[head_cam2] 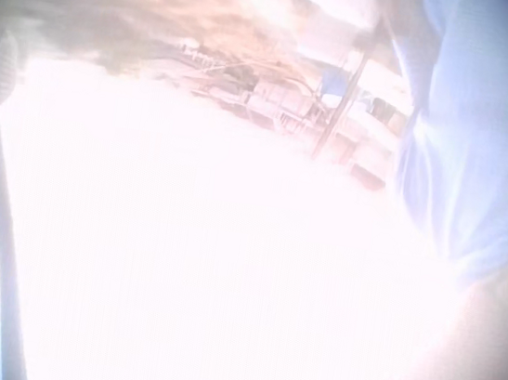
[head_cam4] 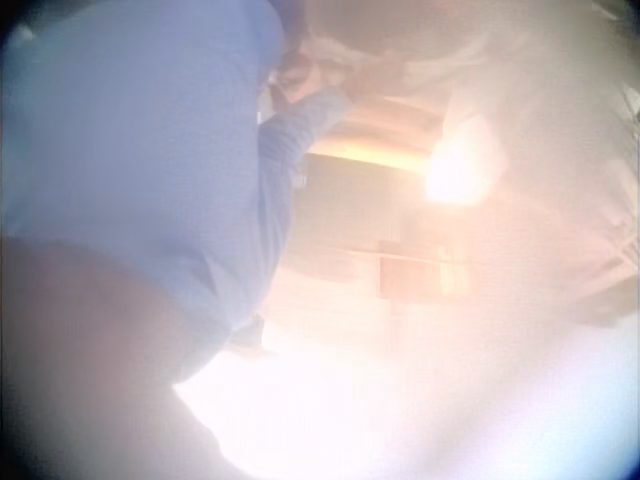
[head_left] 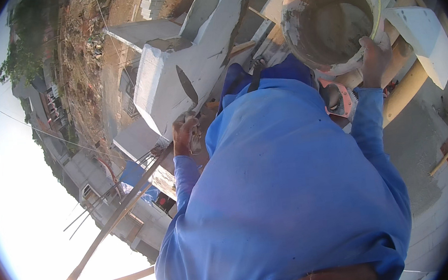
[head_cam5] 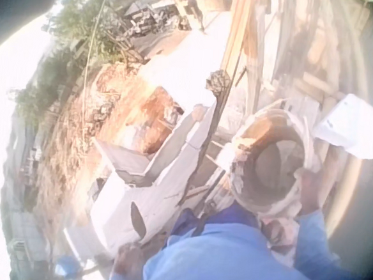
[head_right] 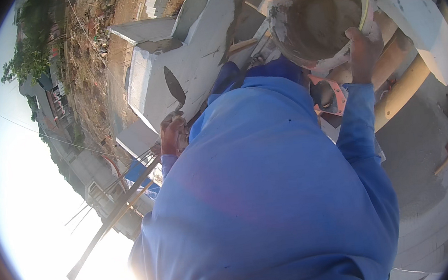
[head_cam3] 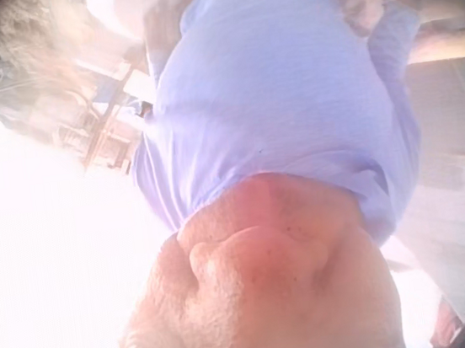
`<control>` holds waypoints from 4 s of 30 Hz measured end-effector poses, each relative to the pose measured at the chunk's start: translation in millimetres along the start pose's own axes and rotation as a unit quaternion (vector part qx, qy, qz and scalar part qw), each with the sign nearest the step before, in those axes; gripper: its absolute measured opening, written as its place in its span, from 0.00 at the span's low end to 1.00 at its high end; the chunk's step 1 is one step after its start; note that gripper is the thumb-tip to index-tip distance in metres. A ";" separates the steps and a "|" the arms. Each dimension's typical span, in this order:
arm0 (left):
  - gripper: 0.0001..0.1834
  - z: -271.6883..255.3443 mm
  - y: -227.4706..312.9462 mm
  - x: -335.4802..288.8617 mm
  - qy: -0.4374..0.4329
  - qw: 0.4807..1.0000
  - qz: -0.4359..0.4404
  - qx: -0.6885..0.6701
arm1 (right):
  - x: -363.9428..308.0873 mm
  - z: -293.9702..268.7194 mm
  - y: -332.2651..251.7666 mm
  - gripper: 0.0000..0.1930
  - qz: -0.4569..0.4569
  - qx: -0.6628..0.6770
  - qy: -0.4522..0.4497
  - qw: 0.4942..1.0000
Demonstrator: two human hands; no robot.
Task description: The person builds a wall using aerated concrete blocks and mortar while standing on a bamboo scaffold. They use a trowel to apply mortar from a bucket to the top of the existing wall, place a block onto the mortar, and use a hammer to tap it into alignment with a guide string.
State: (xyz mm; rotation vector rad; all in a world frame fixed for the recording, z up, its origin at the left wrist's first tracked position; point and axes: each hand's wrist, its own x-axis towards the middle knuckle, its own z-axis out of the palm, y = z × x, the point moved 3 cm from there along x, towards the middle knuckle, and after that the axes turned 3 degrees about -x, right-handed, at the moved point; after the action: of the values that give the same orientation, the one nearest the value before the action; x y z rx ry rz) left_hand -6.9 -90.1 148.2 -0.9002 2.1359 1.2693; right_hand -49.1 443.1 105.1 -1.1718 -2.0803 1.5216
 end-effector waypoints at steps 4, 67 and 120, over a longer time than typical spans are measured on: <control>0.22 59.4 119.6 -7.9 -0.041 0.968 0.166 0.186 | -8.3 -15.2 -3.5 0.08 0.044 0.161 0.010 0.986; 0.11 404.3 228.3 -145.6 -0.407 0.270 0.826 0.281 | -696.0 9.9 304.3 0.32 0.268 0.426 0.757 0.417; 0.31 266.5 209.4 -51.7 -0.700 0.668 0.083 -0.240 | -220.3 -128.8 -62.0 0.41 -0.134 0.135 0.135 0.973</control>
State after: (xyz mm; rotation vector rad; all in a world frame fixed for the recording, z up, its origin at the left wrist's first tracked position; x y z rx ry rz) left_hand -108.0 235.5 184.1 0.2571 0.6174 1.7430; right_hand 145.2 352.9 256.9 -0.8996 -1.7104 1.3795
